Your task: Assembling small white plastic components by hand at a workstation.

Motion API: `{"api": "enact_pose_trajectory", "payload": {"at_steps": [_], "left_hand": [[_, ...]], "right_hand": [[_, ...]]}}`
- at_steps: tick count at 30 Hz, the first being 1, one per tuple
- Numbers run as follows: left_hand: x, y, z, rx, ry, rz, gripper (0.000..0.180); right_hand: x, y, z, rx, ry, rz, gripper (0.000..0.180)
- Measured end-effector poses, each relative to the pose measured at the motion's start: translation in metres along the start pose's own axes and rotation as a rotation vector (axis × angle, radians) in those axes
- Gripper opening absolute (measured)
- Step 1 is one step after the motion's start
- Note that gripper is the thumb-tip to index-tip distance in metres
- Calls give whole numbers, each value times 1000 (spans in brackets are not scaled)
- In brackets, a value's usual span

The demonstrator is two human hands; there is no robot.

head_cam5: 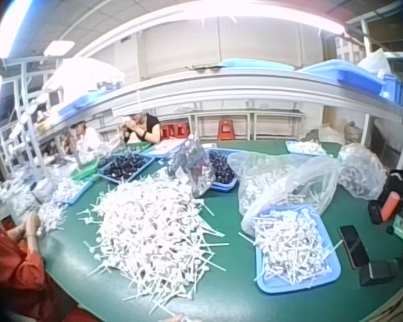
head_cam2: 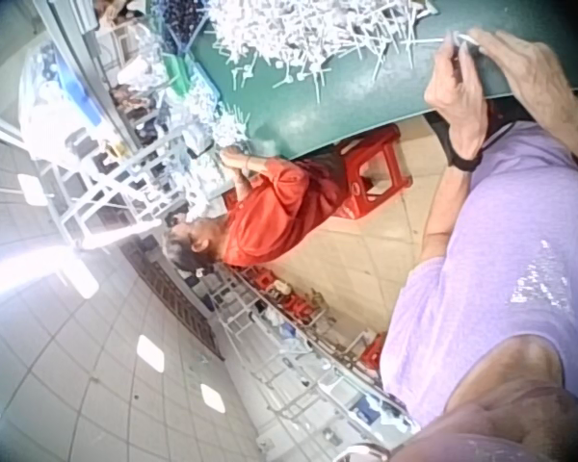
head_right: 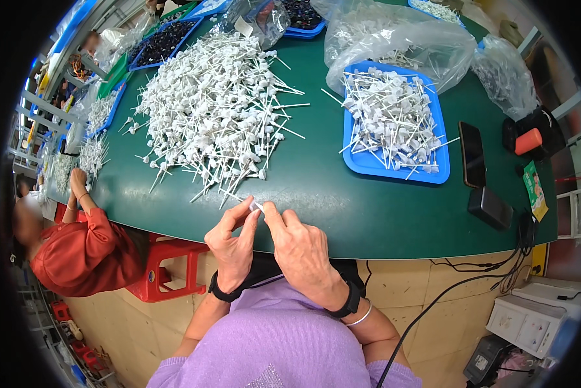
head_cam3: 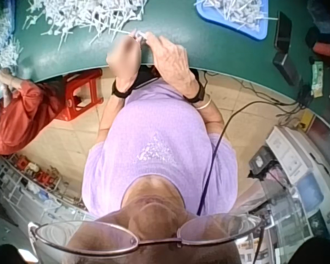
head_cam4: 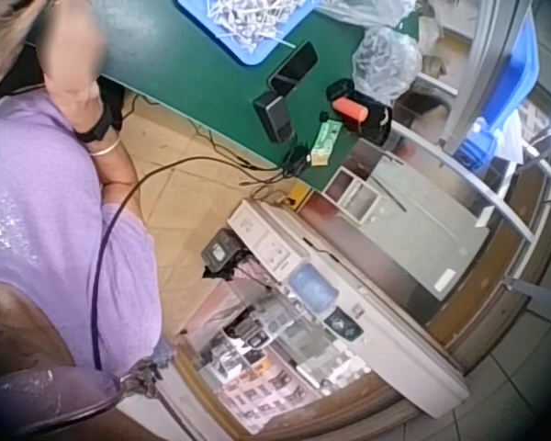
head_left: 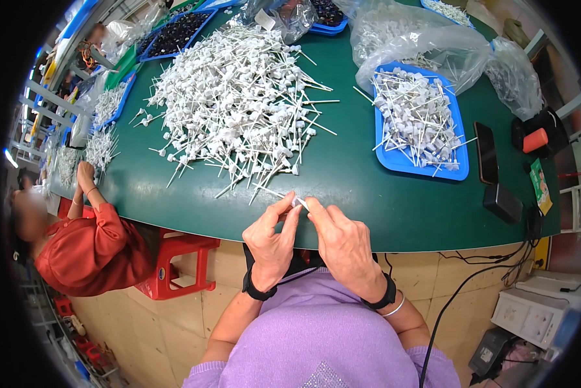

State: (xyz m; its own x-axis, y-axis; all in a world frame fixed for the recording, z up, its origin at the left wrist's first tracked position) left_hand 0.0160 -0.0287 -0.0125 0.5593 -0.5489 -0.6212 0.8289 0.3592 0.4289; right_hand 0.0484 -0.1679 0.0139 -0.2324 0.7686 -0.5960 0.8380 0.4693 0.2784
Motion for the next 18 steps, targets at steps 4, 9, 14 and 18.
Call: {"api": "enact_pose_trajectory", "payload": {"at_steps": [4,9,14,18], "left_hand": [[-1,-2,-2,-162,-198,-90,26],[-4,2,-7,-351,-552,-244,23],[-6,6,-9,-409,-698,-328,21],[-7,5,-8,-400,-767,-340,21]], "right_hand": [[0,-1,2,-25,19,15,29],[-5,4,11,-68,231,29,26],[-11,12,19,73,516,-86,20],[-7,14,34,358,867,-312,23]]}}
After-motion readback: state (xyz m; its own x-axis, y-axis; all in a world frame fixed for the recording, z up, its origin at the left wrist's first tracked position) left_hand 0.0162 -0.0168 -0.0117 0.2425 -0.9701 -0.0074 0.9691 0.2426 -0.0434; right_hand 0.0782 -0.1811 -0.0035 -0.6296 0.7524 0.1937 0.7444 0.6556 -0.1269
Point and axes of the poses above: each hand's wrist, its own y-axis towards the middle knuckle, its own x-axis out of the palm, z = x × y, the point moved 2 cm from there along y, towards the middle knuckle, and after that the axes turned 13 degrees about y, right-handed, at the moved point
